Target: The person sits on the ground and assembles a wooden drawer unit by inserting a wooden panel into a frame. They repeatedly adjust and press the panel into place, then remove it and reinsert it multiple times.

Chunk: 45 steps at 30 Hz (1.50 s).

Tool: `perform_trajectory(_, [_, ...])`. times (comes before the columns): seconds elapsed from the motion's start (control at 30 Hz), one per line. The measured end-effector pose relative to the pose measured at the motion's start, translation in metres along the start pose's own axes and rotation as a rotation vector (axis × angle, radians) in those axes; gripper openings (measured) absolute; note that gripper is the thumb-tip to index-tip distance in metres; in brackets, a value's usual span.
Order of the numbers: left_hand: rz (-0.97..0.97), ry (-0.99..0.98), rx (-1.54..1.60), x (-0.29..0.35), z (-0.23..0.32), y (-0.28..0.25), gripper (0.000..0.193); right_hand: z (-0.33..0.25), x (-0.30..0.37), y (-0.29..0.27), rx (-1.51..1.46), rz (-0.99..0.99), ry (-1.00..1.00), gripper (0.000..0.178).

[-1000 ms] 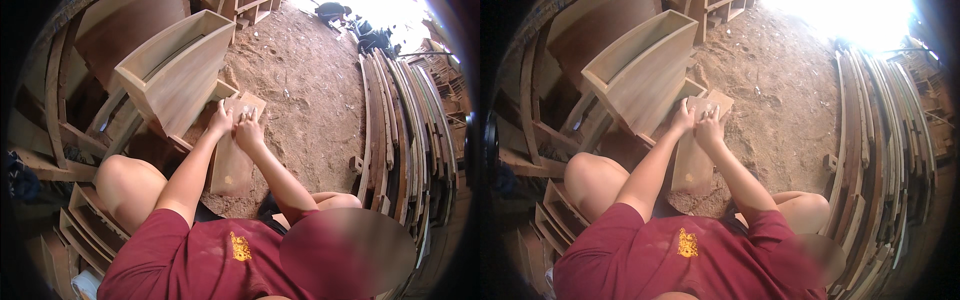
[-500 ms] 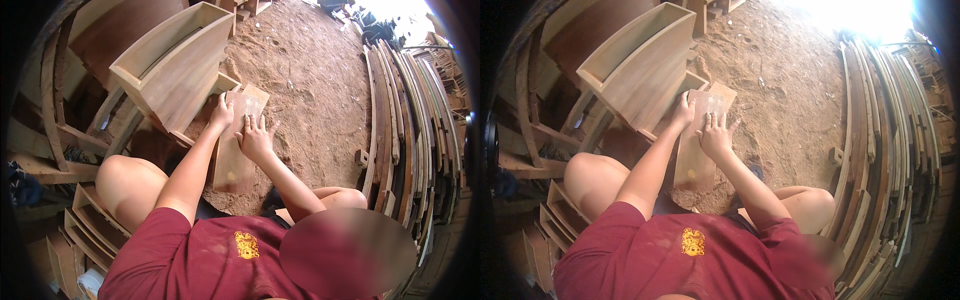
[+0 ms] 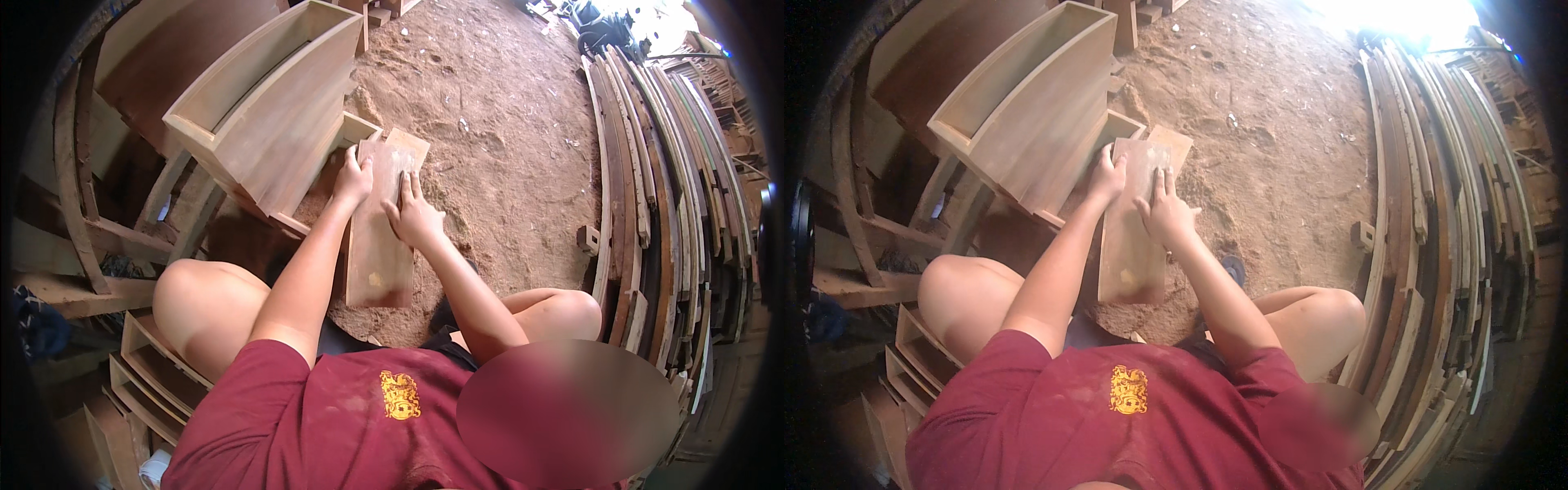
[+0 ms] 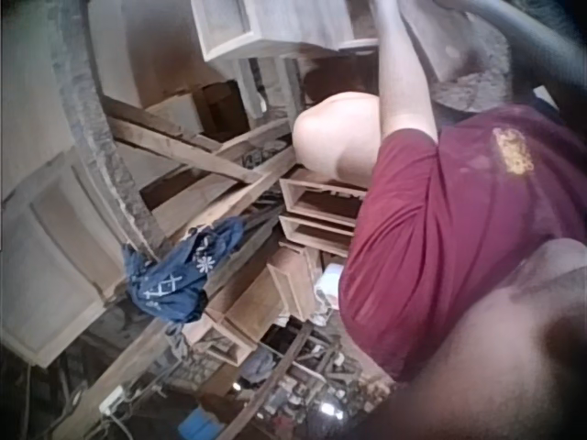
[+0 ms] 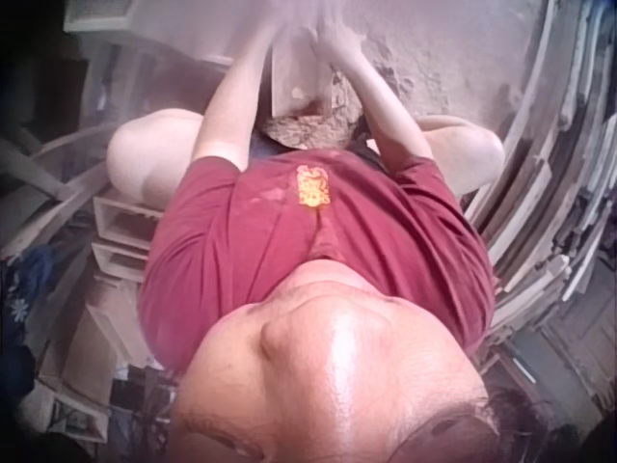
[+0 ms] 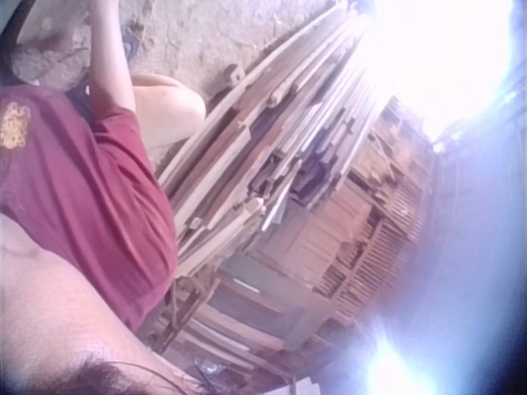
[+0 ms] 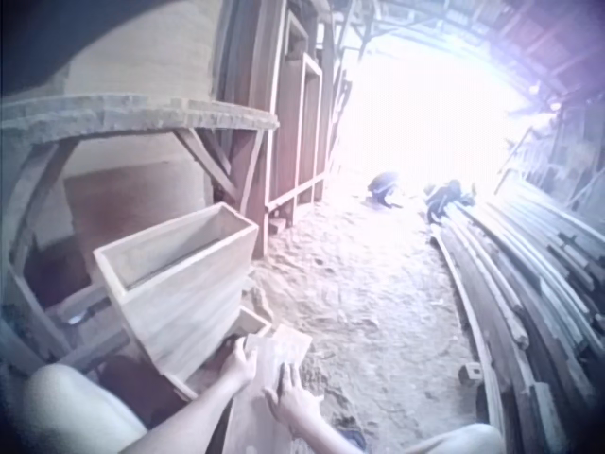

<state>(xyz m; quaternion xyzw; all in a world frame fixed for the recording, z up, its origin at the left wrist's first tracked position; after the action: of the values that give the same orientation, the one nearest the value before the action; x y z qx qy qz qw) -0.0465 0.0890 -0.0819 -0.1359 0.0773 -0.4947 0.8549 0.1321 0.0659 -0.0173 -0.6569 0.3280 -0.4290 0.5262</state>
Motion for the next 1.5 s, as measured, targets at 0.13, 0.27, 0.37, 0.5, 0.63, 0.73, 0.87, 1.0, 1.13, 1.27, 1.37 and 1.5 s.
perform_trajectory(0.13, [-0.056, -0.076, -0.008, 0.000, 0.006, 0.008, 0.071, 0.026, -0.053, -0.008, -0.164, 0.048, -0.032, 0.080])
perform_trajectory(0.27, [-0.039, -0.212, -0.003, -0.001, 0.001, -0.001, 0.081, 0.012, -0.023, -0.006, 0.031, -0.023, -0.028, 0.080])
perform_trajectory(0.37, [-0.050, -0.217, 0.032, -0.002, -0.002, -0.004, 0.088, -0.003, 0.058, -0.001, 0.174, -0.097, -0.123, 0.078])
perform_trajectory(0.5, [-0.158, -0.317, -0.046, 0.002, 0.012, 0.001, 0.090, 0.001, 0.162, 0.015, 0.050, -0.110, -0.237, 0.081])
perform_trajectory(0.63, [-0.197, -0.342, 0.209, -0.008, -0.015, 0.007, 0.081, -0.015, 0.196, 0.008, 0.260, -0.072, -0.251, 0.089])
perform_trajectory(0.73, [-0.251, -0.382, 0.538, -0.015, -0.039, 0.016, 0.071, -0.024, 0.182, 0.009, 0.221, 0.047, -0.303, 0.092])
perform_trajectory(0.87, [-0.318, -0.382, 0.734, -0.006, -0.023, 0.023, 0.060, -0.039, 0.173, 0.018, 0.199, 0.086, -0.355, 0.092])
perform_trajectory(1.0, [-0.254, -0.306, 0.811, -0.029, -0.060, 0.022, 0.050, -0.056, 0.135, 0.008, 0.242, 0.132, -0.443, 0.082])
perform_trajectory(1.13, [-0.229, -0.391, 0.820, -0.015, -0.031, 0.040, 0.051, -0.049, 0.091, 0.012, 0.176, 0.173, -0.333, 0.073])
perform_trajectory(1.27, [-0.012, -0.392, 0.837, -0.033, -0.054, 0.030, 0.058, -0.051, 0.136, 0.013, 0.182, 0.111, -0.351, 0.077])
perform_trajectory(1.37, [0.109, -0.394, 0.893, -0.033, -0.041, 0.032, 0.064, -0.031, 0.170, 0.016, 0.256, 0.069, -0.308, 0.085])
perform_trajectory(1.5, [0.159, -0.346, 0.830, -0.045, -0.055, 0.030, 0.063, -0.043, 0.151, 0.008, 0.242, 0.101, -0.307, 0.091])
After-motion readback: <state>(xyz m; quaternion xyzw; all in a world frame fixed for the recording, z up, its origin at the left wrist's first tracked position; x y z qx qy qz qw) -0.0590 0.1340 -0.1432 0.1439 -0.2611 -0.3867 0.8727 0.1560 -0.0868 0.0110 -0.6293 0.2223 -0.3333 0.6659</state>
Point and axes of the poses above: each hand's wrist, its own x-axis away from the middle knuckle, its own y-axis out of the palm, z = x × y, the point moved 4 cm from there along -x, towards the middle knuckle, and after that the axes turned 10 degrees about x, right-handed, at the moved point
